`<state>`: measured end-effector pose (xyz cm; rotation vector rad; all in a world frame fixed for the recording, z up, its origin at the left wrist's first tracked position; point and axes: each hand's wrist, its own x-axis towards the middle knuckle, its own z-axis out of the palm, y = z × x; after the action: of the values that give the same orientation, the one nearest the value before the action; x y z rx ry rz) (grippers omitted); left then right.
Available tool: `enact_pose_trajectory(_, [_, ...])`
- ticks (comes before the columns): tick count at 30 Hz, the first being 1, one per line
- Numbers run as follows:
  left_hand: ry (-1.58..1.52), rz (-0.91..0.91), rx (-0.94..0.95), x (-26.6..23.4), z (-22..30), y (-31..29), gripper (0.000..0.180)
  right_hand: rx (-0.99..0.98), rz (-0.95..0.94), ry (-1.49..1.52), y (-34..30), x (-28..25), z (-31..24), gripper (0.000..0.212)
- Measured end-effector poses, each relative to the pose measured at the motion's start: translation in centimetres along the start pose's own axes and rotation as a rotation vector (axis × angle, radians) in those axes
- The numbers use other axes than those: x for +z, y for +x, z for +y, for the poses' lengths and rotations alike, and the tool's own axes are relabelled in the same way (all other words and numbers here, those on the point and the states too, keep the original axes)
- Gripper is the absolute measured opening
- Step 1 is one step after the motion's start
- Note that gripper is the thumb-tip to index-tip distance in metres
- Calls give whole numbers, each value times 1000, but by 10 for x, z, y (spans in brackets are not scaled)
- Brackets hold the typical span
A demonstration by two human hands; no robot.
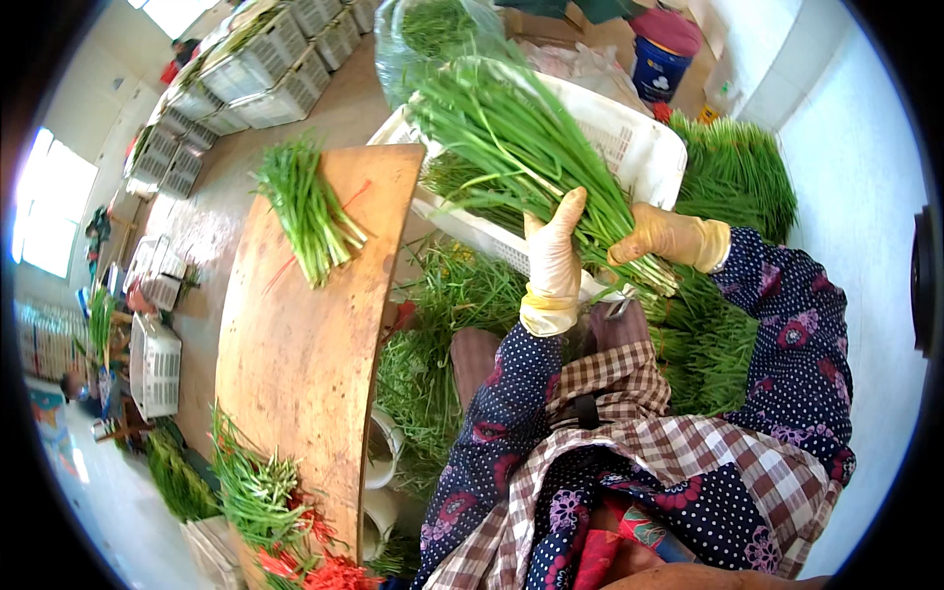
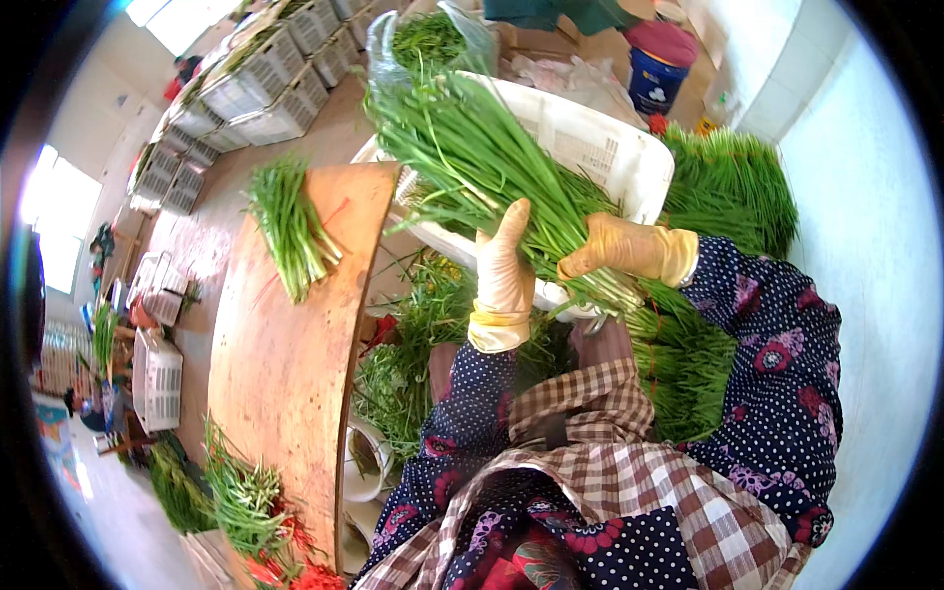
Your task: The person sorts and bunches green onions by hand at a wooden table, removing yellowed leaves and placing bundles into a white plastic crate.
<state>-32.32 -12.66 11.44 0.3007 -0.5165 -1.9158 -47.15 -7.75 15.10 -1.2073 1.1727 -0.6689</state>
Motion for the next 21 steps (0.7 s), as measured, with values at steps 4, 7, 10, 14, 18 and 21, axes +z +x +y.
enact_pose_trajectory(4, [58, -97, 137, 8, 47, -20, 51, -103, 10, 154, 6, 41, -27, 47])
enact_pose_trajectory(7, [83, -104, 259, -15, 83, -40, 52, -12, -152, 220, 23, 83, -40, 44])
enact_pose_trajectory(10, [146, -52, 411, -33, 135, -73, 46, -57, -240, 145, 48, 137, -56, 41])
enact_pose_trajectory(14, [79, 109, 561, -78, 176, -139, 44, -10, -453, 103, 82, 214, -42, 38])
enact_pose_trajectory(18, [-104, 419, 458, -150, 163, -196, 42, 361, -656, 112, 103, 268, 1, 26])
enact_pose_trajectory(21, [-104, 503, 457, -181, 134, -223, 37, 453, -662, 112, 102, 281, 53, 32])
